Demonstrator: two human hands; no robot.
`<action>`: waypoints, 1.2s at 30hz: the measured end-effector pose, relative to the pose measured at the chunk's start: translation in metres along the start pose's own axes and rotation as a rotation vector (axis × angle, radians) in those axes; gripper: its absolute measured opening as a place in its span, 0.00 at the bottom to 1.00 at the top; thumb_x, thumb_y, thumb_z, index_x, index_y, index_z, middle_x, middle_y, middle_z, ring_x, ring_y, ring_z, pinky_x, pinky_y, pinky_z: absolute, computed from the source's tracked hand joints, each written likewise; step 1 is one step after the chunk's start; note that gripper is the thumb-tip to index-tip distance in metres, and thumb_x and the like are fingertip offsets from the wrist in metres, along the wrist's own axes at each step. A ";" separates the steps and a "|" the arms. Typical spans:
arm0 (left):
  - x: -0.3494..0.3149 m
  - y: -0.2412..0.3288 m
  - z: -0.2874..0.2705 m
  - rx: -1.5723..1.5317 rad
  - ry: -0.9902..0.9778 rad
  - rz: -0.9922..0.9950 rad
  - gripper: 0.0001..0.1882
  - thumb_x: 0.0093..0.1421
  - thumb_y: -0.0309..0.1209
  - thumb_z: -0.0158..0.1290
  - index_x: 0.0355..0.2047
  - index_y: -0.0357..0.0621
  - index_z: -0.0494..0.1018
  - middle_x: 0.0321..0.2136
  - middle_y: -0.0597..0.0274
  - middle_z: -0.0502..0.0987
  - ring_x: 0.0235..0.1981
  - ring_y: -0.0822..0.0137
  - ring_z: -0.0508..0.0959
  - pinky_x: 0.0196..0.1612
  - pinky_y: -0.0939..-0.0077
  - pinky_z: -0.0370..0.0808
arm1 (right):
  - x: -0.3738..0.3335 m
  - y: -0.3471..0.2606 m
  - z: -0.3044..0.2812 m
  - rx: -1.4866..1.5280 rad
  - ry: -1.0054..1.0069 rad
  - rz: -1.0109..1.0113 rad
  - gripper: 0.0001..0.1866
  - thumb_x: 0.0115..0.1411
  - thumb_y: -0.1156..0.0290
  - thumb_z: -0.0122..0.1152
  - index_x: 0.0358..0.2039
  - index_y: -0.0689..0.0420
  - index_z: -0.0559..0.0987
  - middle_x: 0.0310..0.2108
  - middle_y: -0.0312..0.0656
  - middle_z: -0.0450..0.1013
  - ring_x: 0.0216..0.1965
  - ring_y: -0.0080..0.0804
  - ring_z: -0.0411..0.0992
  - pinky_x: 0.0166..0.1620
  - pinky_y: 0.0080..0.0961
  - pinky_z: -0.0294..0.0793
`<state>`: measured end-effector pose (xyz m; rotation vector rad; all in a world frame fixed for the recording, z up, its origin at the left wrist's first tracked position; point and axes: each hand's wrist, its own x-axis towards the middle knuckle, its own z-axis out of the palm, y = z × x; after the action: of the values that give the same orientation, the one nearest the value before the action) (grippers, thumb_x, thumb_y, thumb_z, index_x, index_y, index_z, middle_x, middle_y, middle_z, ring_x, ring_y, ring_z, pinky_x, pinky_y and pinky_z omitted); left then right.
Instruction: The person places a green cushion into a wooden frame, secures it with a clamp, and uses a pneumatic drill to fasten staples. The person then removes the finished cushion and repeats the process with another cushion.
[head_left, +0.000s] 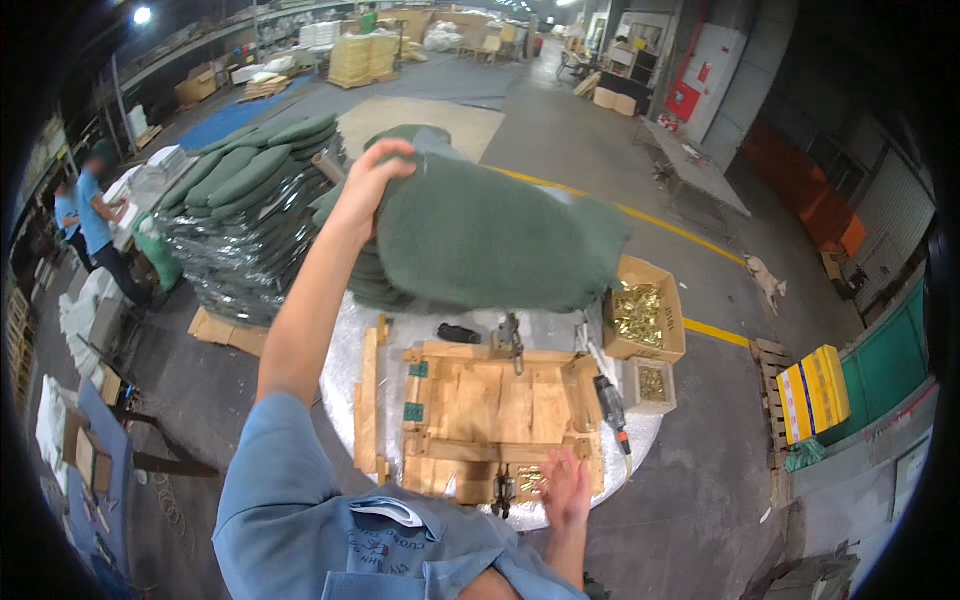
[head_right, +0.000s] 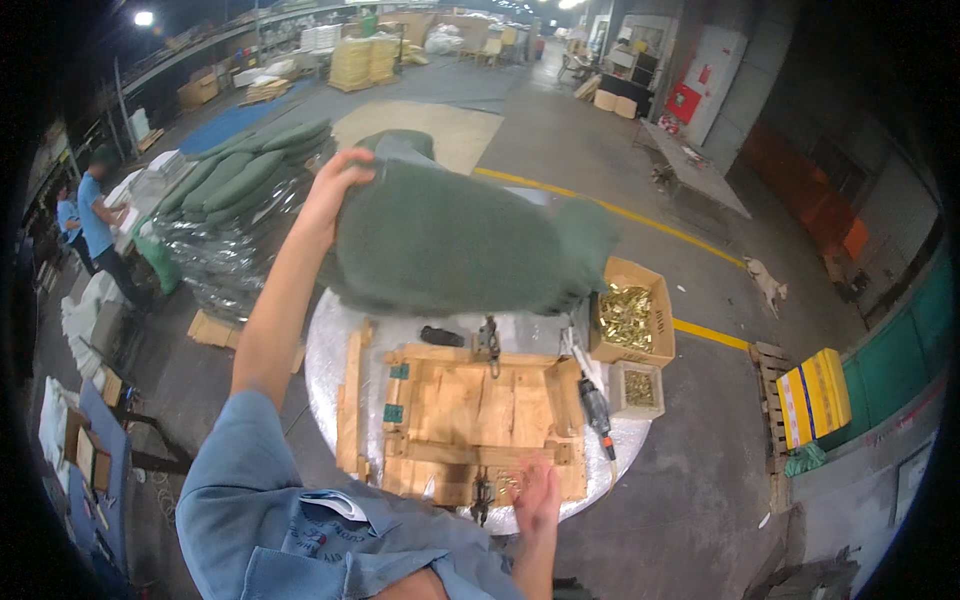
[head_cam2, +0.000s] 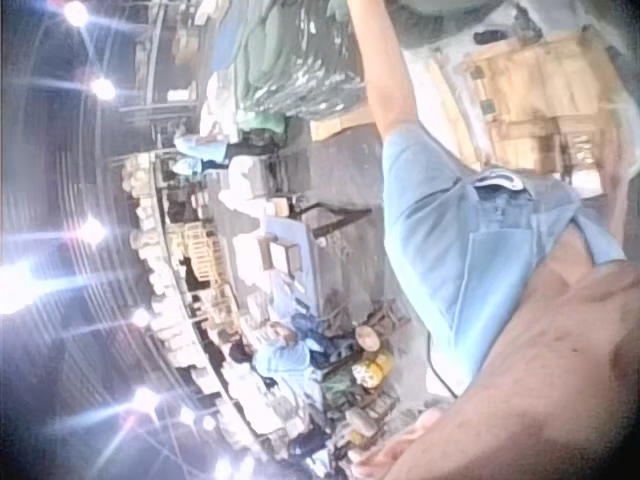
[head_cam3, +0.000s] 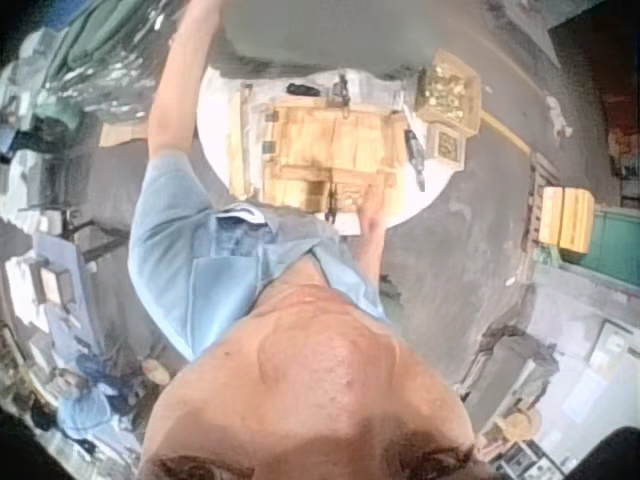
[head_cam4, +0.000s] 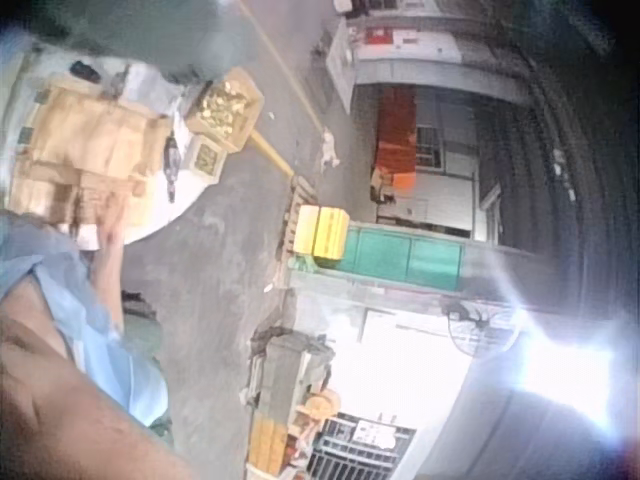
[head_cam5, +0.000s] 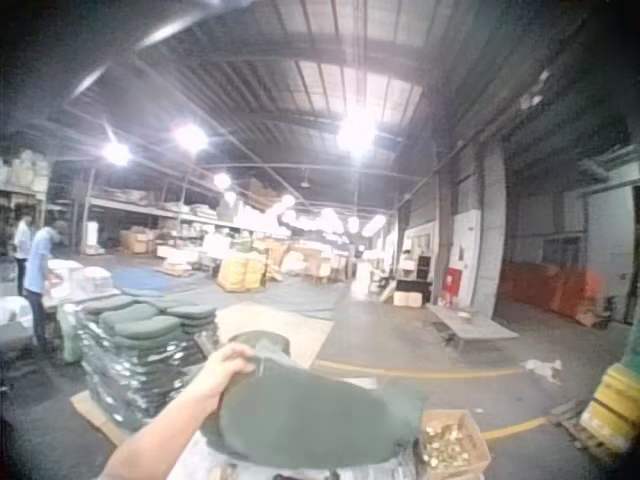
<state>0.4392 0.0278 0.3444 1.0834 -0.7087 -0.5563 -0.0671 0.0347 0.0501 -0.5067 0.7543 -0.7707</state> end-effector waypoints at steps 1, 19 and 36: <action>-0.032 -0.009 -0.012 -0.067 -0.013 -0.012 0.16 0.59 0.24 0.57 0.48 0.49 0.76 0.38 0.61 0.81 0.37 0.67 0.82 0.38 0.73 0.81 | 0.011 -0.016 0.027 -0.041 -0.043 -0.033 0.33 0.75 0.41 0.43 0.70 0.50 0.68 0.65 0.46 0.69 0.63 0.42 0.68 0.62 0.44 0.69; -0.418 -0.325 -0.075 -0.615 -0.433 -1.350 0.24 0.71 0.39 0.54 0.64 0.45 0.70 0.53 0.58 0.79 0.51 0.65 0.82 0.51 0.68 0.83 | 0.056 -0.021 0.038 0.261 -0.547 -0.099 0.34 0.74 0.36 0.39 0.53 0.52 0.79 0.44 0.41 0.79 0.49 0.42 0.77 0.60 0.54 0.74; -0.351 -0.243 -0.055 0.247 -0.605 -1.234 0.62 0.64 0.80 0.18 0.72 0.33 0.58 0.33 0.45 0.82 0.36 0.57 0.84 0.41 0.64 0.82 | -0.103 -0.040 -0.055 -0.070 0.647 -0.439 0.46 0.62 0.43 0.68 0.73 0.54 0.63 0.68 0.48 0.64 0.68 0.50 0.65 0.67 0.53 0.68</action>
<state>0.2339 0.2207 0.0188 1.5511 -0.5542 -1.9479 -0.1760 0.0814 0.0839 -0.4942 1.2943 -1.3522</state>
